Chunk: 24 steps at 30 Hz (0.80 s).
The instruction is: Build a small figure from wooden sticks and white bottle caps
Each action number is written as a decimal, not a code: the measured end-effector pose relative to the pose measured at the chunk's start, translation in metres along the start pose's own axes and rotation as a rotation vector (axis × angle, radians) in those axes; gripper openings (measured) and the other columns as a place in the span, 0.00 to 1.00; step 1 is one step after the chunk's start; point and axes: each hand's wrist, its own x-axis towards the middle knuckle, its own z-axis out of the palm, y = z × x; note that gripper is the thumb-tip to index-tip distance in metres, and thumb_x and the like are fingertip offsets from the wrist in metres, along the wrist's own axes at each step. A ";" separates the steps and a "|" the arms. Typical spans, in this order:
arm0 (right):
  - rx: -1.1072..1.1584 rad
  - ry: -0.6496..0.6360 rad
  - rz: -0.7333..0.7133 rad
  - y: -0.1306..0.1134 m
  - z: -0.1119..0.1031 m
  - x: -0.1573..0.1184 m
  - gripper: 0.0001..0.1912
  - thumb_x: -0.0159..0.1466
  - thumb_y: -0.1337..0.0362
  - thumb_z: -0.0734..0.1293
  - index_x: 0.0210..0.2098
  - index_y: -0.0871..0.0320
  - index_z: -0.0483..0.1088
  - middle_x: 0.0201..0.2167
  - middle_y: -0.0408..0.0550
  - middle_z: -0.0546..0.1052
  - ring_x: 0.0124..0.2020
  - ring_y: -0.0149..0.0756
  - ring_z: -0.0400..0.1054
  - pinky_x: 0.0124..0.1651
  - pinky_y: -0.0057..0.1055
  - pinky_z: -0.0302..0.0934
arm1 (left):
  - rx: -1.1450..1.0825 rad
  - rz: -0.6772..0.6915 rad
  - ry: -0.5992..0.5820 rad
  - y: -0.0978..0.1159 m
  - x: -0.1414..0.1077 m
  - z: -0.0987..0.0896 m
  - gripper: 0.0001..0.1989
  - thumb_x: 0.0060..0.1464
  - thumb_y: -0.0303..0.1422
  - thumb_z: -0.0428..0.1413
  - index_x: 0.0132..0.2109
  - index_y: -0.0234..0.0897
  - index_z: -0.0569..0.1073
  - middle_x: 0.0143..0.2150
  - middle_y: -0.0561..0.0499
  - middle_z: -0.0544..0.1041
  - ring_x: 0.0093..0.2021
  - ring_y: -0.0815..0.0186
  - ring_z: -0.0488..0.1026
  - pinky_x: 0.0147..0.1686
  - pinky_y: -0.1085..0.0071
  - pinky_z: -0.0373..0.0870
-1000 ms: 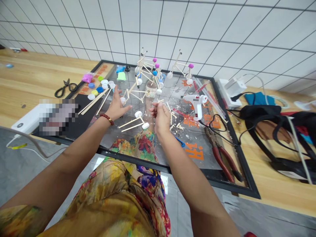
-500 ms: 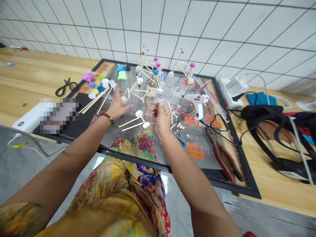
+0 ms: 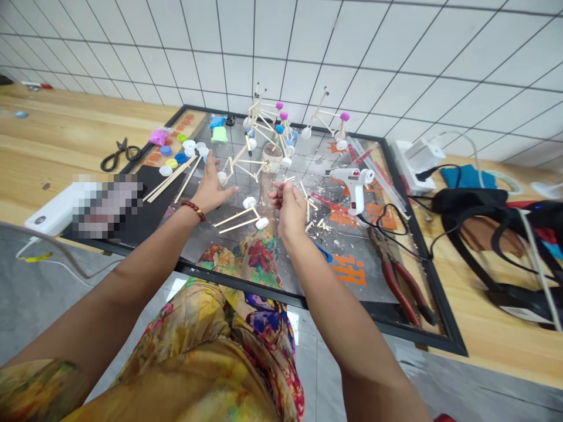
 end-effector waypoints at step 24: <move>0.040 -0.001 0.035 -0.002 0.001 0.000 0.19 0.65 0.46 0.67 0.31 0.57 0.73 0.21 0.39 0.74 0.20 0.23 0.62 0.26 0.23 0.54 | -0.001 0.004 -0.004 0.002 -0.001 -0.003 0.60 0.47 0.34 0.67 0.75 0.44 0.35 0.73 0.34 0.54 0.65 0.46 0.64 0.64 0.47 0.61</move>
